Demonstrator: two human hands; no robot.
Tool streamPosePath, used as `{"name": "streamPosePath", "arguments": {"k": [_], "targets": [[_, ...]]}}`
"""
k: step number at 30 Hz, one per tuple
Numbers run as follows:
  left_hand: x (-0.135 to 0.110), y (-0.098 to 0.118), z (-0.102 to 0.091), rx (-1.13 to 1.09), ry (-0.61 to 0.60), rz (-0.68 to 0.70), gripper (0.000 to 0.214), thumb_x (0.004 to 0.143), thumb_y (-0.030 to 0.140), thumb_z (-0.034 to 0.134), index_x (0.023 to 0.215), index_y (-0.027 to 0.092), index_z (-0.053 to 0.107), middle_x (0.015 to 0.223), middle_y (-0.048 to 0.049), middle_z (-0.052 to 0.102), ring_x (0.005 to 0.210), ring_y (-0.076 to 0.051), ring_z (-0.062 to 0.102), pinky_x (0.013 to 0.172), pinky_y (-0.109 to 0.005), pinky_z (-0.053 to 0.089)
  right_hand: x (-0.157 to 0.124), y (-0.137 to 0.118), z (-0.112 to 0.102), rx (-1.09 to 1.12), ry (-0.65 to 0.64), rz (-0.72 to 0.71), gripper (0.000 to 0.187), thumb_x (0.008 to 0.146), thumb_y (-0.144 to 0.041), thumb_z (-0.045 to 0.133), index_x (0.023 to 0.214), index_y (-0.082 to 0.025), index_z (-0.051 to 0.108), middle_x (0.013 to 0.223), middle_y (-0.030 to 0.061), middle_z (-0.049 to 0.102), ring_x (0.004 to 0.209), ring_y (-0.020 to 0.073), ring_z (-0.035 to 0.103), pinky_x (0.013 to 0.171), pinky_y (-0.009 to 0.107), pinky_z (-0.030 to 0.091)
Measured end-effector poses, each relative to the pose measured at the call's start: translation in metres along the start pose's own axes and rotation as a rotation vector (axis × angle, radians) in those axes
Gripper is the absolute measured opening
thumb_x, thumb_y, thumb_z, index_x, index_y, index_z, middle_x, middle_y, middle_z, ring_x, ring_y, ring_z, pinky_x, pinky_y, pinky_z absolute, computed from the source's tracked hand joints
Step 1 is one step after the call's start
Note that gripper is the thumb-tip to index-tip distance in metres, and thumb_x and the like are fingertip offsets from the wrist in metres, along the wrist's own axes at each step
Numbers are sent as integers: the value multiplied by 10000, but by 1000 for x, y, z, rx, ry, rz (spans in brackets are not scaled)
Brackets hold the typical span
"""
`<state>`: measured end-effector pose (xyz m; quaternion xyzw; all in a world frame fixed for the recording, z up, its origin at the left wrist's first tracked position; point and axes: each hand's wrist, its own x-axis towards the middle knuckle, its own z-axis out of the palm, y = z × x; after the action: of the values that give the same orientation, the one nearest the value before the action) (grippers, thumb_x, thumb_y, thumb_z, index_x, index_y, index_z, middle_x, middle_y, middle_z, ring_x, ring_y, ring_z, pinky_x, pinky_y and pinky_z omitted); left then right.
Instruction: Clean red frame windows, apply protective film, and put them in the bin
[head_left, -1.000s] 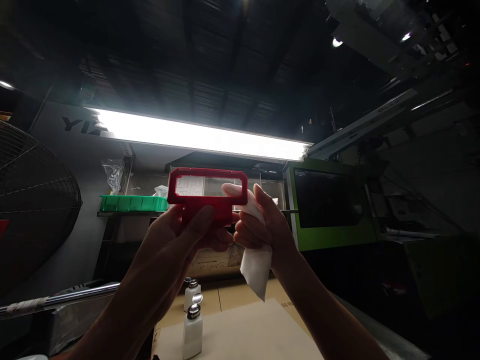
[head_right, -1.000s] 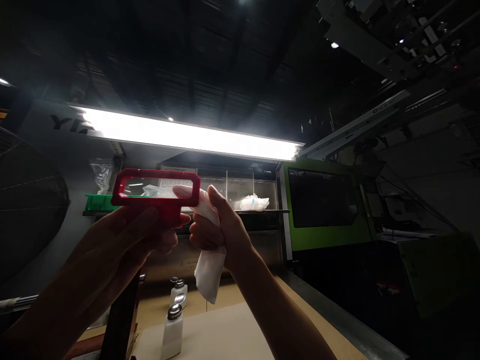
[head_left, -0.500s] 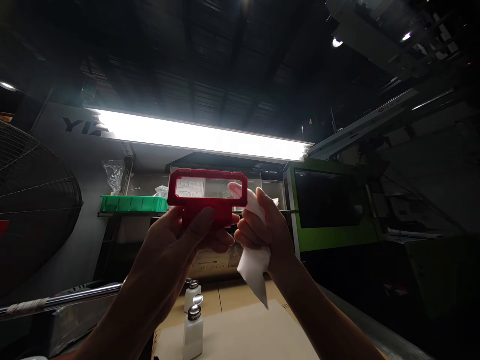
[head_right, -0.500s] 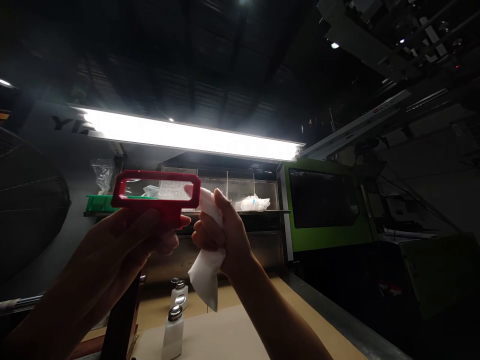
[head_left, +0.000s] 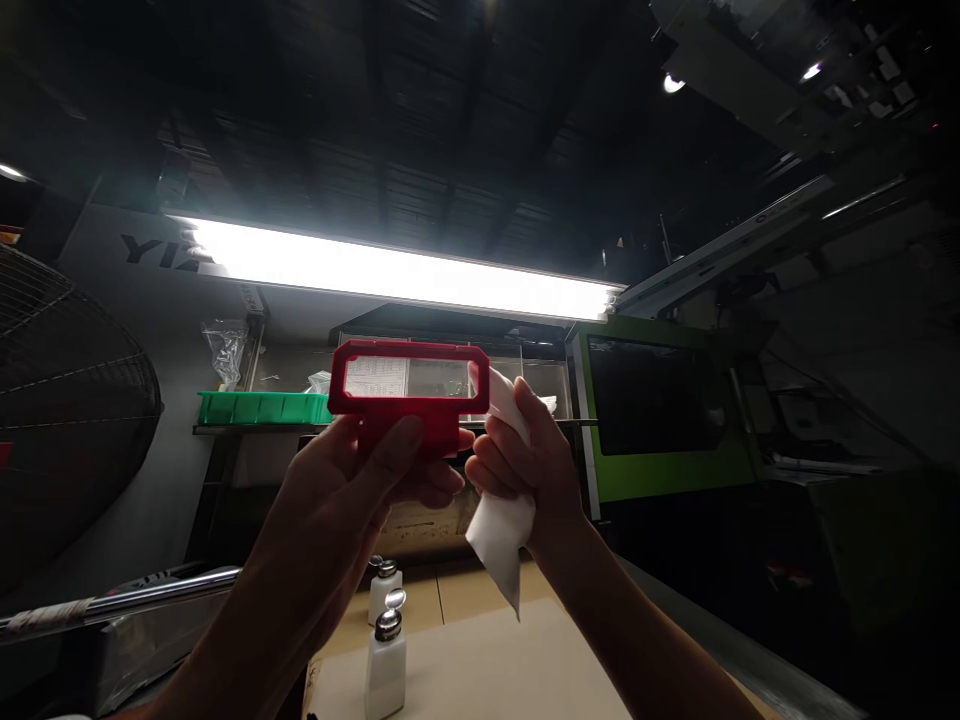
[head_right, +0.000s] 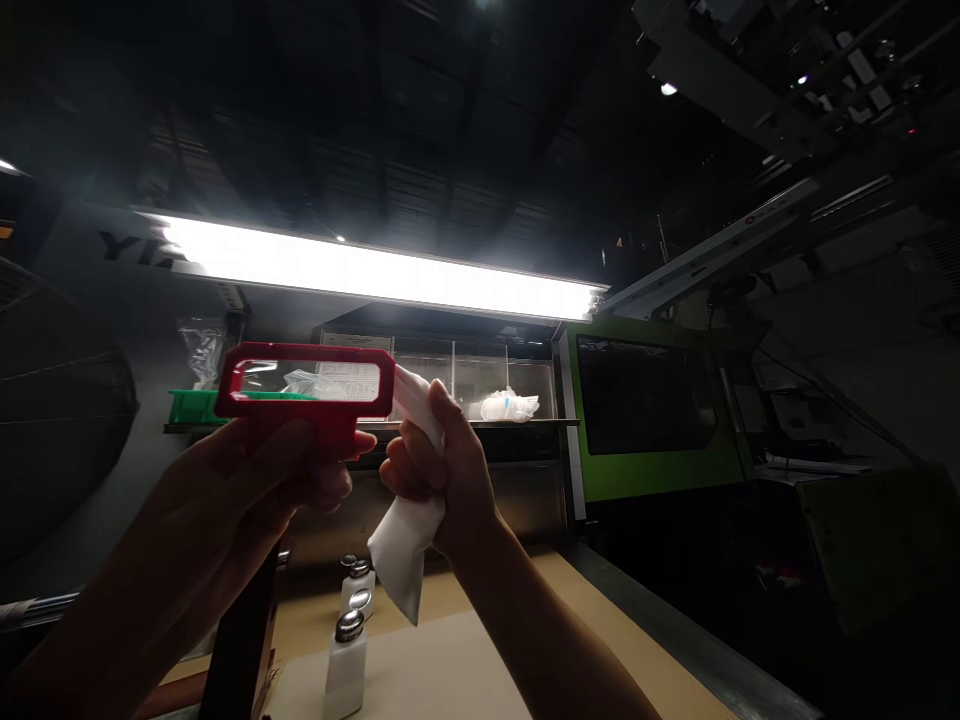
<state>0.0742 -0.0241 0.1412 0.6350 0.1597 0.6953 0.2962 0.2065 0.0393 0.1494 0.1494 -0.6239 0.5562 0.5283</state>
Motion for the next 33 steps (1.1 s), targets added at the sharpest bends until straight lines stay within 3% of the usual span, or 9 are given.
{"name": "streamPosePath", "arguments": {"k": [8,13,17,20,23,27,30,32,33], "targets": [[-1,-1,0,-5,27,-14,120,768,328,681,785,210,670,568,27,676,537,-88,610,532,-138,500,-1,-3,5,38,-114,68,358,913,-395,387,1020,-173,647,302,-128,270,309,51,87,319,166,127],[0,-2,0,-14,-18,-8,104,777,307,675,762,204,680,566,33,672,540,-93,617,538,-147,524,1,-2,5,29,-70,34,441,934,-400,324,710,-160,618,290,-115,231,293,43,87,309,168,130],[2,-5,-3,-16,-54,4,134,775,316,678,828,193,686,600,22,687,538,-92,618,519,-143,517,3,0,2,4,-59,79,364,924,-389,365,852,-160,638,290,-119,286,293,43,94,311,160,125],[2,-6,-5,17,-60,11,151,783,328,667,816,182,683,570,16,676,529,-96,622,508,-143,510,6,-1,-1,-16,-50,75,379,887,-406,439,639,-159,584,284,-110,269,285,34,126,308,160,139],[0,-6,-6,71,-37,1,179,786,338,657,845,170,683,656,-17,717,558,-118,646,536,-175,533,7,-5,-5,-71,43,-20,433,856,-398,509,491,-173,452,295,-102,251,292,28,149,309,163,153],[-1,-6,-8,76,-18,6,190,770,337,664,867,174,673,824,-50,739,604,-150,662,502,-214,540,0,-13,-12,-242,269,-203,315,852,-388,562,626,-170,535,355,-105,315,321,25,166,328,161,162],[-6,-14,-21,152,23,-35,206,752,401,673,798,201,658,686,9,697,504,-112,598,442,-192,492,-16,-16,-24,-358,326,-212,410,844,-508,537,616,-167,532,402,-91,324,338,21,187,338,171,153],[-19,-31,-41,271,-61,-131,207,746,425,675,770,220,659,610,37,659,497,-100,578,472,-178,477,-32,-10,-36,-468,328,-139,439,824,-532,544,603,-152,553,414,-86,303,351,20,210,345,175,153],[-31,-43,-56,333,-166,-199,205,747,428,671,813,234,674,625,33,667,542,-114,598,514,-185,486,-42,-4,-42,-536,326,-82,420,810,-502,569,593,-143,560,412,-86,298,356,20,220,348,175,153]]}}
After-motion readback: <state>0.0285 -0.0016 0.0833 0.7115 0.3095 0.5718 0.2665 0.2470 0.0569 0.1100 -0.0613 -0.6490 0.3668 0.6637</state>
